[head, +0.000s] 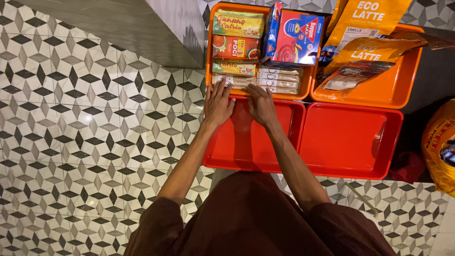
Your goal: The person takes various snack packages and drink pouches out of a yellow shopping bag and arranges them into plastic trays on a table.
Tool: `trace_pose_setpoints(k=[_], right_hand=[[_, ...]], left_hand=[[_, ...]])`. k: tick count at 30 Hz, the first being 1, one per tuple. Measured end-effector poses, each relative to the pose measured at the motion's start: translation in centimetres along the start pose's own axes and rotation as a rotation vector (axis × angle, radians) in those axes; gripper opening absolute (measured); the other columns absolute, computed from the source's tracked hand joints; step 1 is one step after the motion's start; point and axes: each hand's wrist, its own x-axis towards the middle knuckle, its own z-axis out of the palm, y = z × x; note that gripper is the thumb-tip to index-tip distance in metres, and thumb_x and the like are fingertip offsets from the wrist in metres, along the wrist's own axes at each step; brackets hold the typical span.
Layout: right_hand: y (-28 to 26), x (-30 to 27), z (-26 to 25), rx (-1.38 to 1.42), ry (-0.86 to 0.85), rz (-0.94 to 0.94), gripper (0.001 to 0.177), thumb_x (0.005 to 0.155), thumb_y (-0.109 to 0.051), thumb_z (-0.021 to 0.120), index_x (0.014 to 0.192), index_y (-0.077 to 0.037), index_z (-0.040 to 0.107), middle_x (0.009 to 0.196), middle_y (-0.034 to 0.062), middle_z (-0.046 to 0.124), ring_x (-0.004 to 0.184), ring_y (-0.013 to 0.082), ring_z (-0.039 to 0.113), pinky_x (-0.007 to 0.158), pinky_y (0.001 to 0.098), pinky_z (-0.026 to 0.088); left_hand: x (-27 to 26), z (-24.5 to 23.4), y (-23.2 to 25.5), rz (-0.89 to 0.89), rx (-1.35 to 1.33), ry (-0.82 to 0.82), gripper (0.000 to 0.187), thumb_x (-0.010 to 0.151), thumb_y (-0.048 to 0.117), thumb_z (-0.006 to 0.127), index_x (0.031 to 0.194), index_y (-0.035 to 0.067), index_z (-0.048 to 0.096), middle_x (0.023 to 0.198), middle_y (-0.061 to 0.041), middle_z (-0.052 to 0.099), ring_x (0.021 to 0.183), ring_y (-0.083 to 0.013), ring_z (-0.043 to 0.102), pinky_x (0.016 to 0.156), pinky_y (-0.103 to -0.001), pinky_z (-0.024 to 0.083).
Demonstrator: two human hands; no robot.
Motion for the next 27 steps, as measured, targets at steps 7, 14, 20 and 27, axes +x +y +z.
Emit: trace_pose_setpoints(k=[7,14,20,27], right_hand=[[-1.1,-2.8,-1.8,0.037,0.099,0.021,0.045,0.093,-0.002,0.062,0.138,-0.01,0.065,0.145,0.0141,0.06,0.141,0.0342,0.049,0.121,0.0552,0.028],[-2.4,-11.3,-4.2,0.092,0.129,0.129,0.041,0.096,-0.004,0.06,0.136,-0.007,0.063,0.146,0.0148,0.059,0.142,0.0332,0.049,0.123,0.0515,0.029],[-2.2,-19.3,-4.9,0.125,0.17,0.275,0.038,0.098,-0.009,0.059,0.135,-0.005,0.063,0.143,0.0141,0.062,0.141,0.0325,0.051,0.122,0.0505,0.029],[-0.5,-24.3,-7.4,0.205,0.294,0.448,0.038,0.101,-0.015,0.056,0.137,-0.006,0.061,0.145,0.0157,0.06,0.138,0.0336,0.053,0.124,0.0501,0.028]], left_hand=[[-1.1,-1.1,1.4,0.005,-0.088,0.027,0.058,0.098,0.026,0.062,0.151,0.008,0.048,0.164,-0.016,0.03,0.152,-0.0338,0.03,0.125,-0.056,0.01],[-6.6,-2.2,5.4,0.049,-0.239,0.155,0.051,0.1,0.021,0.062,0.148,0.008,0.052,0.166,-0.016,0.033,0.153,-0.0347,0.033,0.128,-0.056,0.014],[-11.8,-1.0,9.8,0.032,-0.374,0.151,0.049,0.097,0.018,0.063,0.144,0.009,0.055,0.16,-0.016,0.041,0.146,-0.038,0.04,0.124,-0.053,0.027],[-14.8,1.3,14.0,0.102,-0.347,0.036,0.05,0.095,0.016,0.065,0.143,0.009,0.055,0.157,-0.017,0.043,0.145,-0.0381,0.04,0.123,-0.056,0.025]])
